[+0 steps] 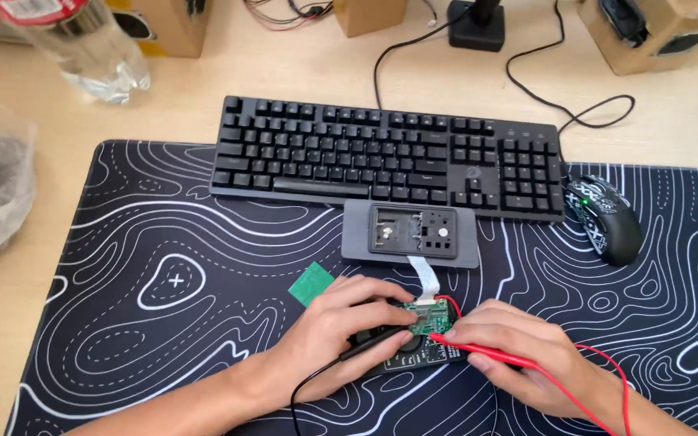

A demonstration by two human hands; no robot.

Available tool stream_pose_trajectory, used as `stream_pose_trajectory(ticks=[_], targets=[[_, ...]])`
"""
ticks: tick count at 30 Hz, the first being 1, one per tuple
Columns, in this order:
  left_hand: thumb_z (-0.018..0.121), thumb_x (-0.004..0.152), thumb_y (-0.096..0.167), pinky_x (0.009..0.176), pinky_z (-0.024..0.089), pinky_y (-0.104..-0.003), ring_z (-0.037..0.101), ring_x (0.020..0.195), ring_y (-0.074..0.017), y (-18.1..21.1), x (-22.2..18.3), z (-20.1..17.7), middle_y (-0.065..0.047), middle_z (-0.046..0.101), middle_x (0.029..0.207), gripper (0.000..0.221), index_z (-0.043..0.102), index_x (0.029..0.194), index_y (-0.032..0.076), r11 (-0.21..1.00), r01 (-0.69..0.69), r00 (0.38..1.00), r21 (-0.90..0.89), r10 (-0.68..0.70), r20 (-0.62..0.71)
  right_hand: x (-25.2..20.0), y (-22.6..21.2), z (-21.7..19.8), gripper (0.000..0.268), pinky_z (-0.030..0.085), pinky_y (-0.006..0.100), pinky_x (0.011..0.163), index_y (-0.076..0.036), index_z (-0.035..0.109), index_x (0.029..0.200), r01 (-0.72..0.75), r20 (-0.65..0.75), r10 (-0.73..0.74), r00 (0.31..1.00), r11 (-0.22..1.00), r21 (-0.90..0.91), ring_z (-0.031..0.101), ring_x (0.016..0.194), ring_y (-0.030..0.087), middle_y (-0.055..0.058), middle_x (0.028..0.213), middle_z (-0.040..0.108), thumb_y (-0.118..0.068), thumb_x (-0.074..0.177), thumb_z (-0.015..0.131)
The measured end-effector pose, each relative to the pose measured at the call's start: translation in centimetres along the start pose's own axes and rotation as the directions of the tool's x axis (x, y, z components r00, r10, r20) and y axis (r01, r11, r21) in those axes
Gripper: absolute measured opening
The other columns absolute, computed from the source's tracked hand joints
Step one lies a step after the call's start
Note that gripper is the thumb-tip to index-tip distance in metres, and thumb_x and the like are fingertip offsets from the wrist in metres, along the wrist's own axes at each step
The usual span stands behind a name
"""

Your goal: Testing a printed circuit board (PCB) using a multimeter probe to check various test points.

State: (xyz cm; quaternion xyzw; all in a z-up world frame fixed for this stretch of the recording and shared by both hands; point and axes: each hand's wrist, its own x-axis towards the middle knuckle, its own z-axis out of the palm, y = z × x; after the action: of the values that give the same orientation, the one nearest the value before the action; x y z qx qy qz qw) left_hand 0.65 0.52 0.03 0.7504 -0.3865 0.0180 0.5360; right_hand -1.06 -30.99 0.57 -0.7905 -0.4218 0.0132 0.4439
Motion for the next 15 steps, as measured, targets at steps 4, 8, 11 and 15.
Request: stream_pose_trajectory(ticks=[4,8,11,15], targets=[[0.078,0.112,0.011,0.101,0.058,-0.044,0.071,0.115,-0.0325,0.1,-0.1,-0.1,-0.015,0.073,0.134,0.016,0.080,0.126,0.005,0.986,-0.113,0.993,0.124,0.117,-0.024,-0.8,0.5,0.3,0.029,0.069,0.035,0.093,-0.004,0.079,0.130,-0.060,-0.030,0.060,0.998,0.998,0.004,0.084,0.099,0.025,0.010,0.114,0.084,-0.018,0.113,0.060],[0.080,0.112,0.013,0.098,0.056,-0.046,0.070,0.118,-0.0345,-0.6,-0.6,0.0,-0.013,0.073,0.136,0.017,0.078,0.129,0.010,0.964,-0.163,0.985,0.211,0.171,-0.017,-1.0,0.7,0.3,0.028,0.070,0.035,0.095,-0.005,0.078,0.130,-0.074,-0.038,0.074,0.997,0.997,0.005,0.084,0.100,0.025,0.010,0.115,0.084,-0.017,0.113,0.061],[0.081,0.113,0.013,0.099,0.056,-0.047,0.067,0.120,-0.0364,-0.4,-0.3,-0.6,-0.014,0.073,0.136,0.017,0.078,0.129,0.010,0.951,-0.195,0.980,0.240,0.198,0.009,-1.1,1.0,0.3,0.028,0.070,0.036,0.095,-0.003,0.076,0.132,-0.048,-0.032,0.049,0.998,0.999,0.025,0.083,0.101,0.026,0.011,0.117,0.083,-0.016,0.113,0.061],[0.079,0.114,0.013,0.094,0.053,-0.044,0.064,0.110,-0.0329,0.1,0.1,-1.2,-0.011,0.071,0.124,0.016,0.078,0.129,0.008,0.954,-0.203,0.979,0.219,0.204,0.022,-0.8,1.3,0.5,0.025,0.070,0.039,0.095,-0.001,0.072,0.129,0.001,-0.020,0.000,1.000,0.999,0.045,0.084,0.102,0.029,0.013,0.118,0.082,-0.015,0.113,0.060]])
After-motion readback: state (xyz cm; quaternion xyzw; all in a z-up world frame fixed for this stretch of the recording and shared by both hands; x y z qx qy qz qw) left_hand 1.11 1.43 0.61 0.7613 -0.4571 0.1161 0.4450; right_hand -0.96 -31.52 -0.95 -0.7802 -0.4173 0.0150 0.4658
